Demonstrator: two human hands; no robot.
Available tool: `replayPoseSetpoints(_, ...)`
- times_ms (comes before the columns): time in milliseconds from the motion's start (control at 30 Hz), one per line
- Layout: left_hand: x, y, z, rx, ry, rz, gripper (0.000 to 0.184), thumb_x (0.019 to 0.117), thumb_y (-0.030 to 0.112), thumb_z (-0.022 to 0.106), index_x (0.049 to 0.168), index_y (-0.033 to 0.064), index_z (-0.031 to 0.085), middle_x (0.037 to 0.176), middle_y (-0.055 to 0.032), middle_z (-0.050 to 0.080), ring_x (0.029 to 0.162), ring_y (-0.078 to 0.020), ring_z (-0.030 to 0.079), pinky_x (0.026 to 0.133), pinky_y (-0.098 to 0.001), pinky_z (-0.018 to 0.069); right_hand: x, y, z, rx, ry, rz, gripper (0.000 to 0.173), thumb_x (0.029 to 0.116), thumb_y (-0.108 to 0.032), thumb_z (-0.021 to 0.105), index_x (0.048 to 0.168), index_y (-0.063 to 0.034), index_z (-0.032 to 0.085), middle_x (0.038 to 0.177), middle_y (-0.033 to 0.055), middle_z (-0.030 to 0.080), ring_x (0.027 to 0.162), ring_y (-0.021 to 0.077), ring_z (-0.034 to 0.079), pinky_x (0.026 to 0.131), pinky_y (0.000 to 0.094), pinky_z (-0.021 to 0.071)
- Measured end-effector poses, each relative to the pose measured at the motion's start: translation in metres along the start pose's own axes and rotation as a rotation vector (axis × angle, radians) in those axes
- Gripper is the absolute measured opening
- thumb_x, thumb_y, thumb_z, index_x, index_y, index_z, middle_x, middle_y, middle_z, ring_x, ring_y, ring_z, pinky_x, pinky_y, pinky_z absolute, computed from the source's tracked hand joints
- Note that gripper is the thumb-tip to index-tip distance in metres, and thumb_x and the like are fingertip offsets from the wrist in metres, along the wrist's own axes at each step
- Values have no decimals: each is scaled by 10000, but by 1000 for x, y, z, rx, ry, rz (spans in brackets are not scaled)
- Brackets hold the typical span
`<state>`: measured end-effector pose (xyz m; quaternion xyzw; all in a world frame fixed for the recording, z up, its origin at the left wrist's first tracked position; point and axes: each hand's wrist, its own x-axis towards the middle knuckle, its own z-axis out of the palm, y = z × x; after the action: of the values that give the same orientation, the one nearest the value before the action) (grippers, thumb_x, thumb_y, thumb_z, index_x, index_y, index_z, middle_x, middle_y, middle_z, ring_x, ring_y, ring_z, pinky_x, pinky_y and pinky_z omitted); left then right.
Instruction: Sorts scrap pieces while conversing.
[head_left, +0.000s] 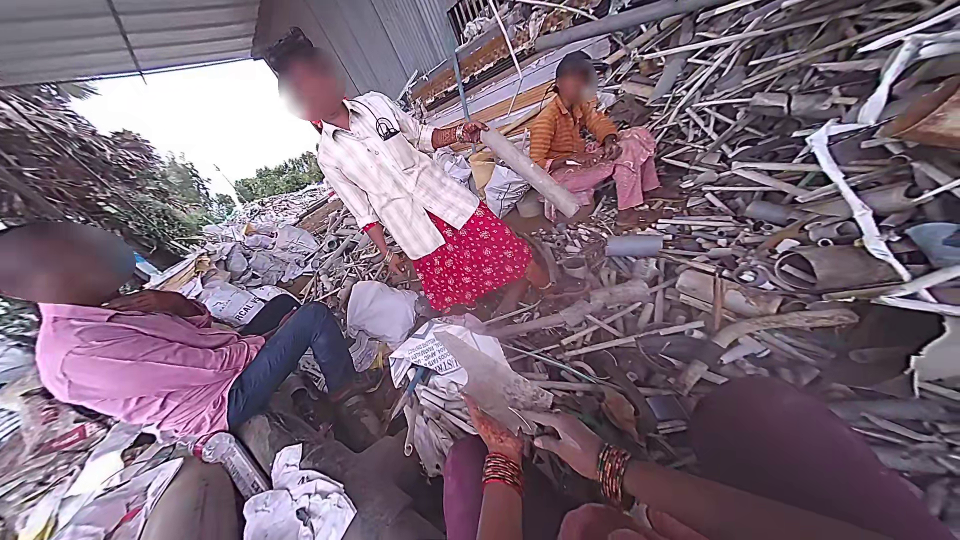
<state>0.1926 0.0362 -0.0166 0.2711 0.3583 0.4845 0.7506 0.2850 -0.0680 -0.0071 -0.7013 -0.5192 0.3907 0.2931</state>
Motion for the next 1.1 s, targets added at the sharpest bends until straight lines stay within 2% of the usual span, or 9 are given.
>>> replayPoseSetpoints(200, 0, 5, 4, -54, -35, -11, 704, 1068, 601, 138, 1539, 117, 336, 1499, -159, 470, 1329, -263, 505, 1035, -528, 454, -3, -13, -27, -209, 42, 52, 462, 1080, -243, 535, 1536, -169, 509, 1448, 223, 574, 1344, 380, 550, 1146, 530, 396)
replayPoseSetpoints(333, 1, 3, 2, -60, -48, 14, 677, 1074, 582, 131, 1514, 118, 354, 1435, -145, 518, 1267, -235, 548, 994, -493, 490, 0, 1, -12, -99, 52, -37, 458, 1067, -200, 560, 1511, -91, 527, 1389, 238, 620, 1281, 382, 597, 1139, 515, 401)
replayPoseSetpoints(500, 1, 5, 1, -47, 4, 44, 682, 1080, 573, 157, 1549, 106, 323, 1522, -165, 442, 1361, -258, 475, 1076, -506, 428, -7, -5, 10, 22, -10, -136, 481, 1044, -179, 598, 1500, -42, 525, 1261, 272, 657, 1138, 382, 631, 1069, 487, 438)
replayPoseSetpoints(667, -1, 7, 2, -47, 7, 49, 672, 1078, 574, 144, 1526, 115, 343, 1476, -152, 479, 1309, -242, 511, 1034, -499, 459, 1, 1, -3, -19, 81, -76, 473, 1060, -172, 569, 1515, -61, 508, 1411, 249, 601, 1294, 386, 589, 1145, 497, 401)
replayPoseSetpoints(733, -4, 6, 3, -22, 10, 63, 673, 1082, 562, 124, 1553, 116, 305, 1528, -144, 429, 1358, -229, 470, 1078, -486, 427, -4, -2, 5, -6, 81, -95, 475, 1057, -171, 568, 1512, -47, 508, 1375, 259, 617, 1249, 385, 605, 1121, 488, 413)
replayPoseSetpoints(800, -3, 6, 2, 8, 33, 133, 642, 1103, 503, 121, 1563, 85, 278, 1551, -164, 388, 1381, -228, 443, 1116, -454, 398, -10, -9, 15, 6, 35, -140, 477, 1057, -174, 570, 1510, -39, 509, 1401, 249, 606, 1281, 364, 590, 1141, 457, 399)
replayPoseSetpoints(867, -1, 5, -1, 7, 44, 166, 630, 1107, 485, 110, 1552, 76, 287, 1517, -163, 415, 1351, -219, 467, 1103, -436, 415, -13, -14, 17, 15, 20, -160, 472, 1053, -159, 572, 1502, -27, 515, 1407, 254, 599, 1296, 361, 575, 1149, 440, 390)
replayPoseSetpoints(1000, 4, 5, -3, -109, -51, 96, 661, 1069, 583, 106, 1502, 155, 365, 1435, -83, 516, 1302, -198, 525, 1053, -477, 463, -7, -9, 1, -26, 112, -109, 469, 1059, -159, 550, 1510, -32, 506, 1407, 246, 601, 1279, 346, 594, 1133, 436, 411)
replayPoseSetpoints(1100, 4, 6, -3, -113, -39, 79, 662, 1076, 568, 101, 1538, 149, 323, 1495, -95, 463, 1355, -202, 477, 1094, -476, 429, -9, -8, 6, -39, 68, -125, 469, 1068, -183, 546, 1515, -45, 505, 1415, 240, 601, 1265, 347, 603, 1126, 438, 413)
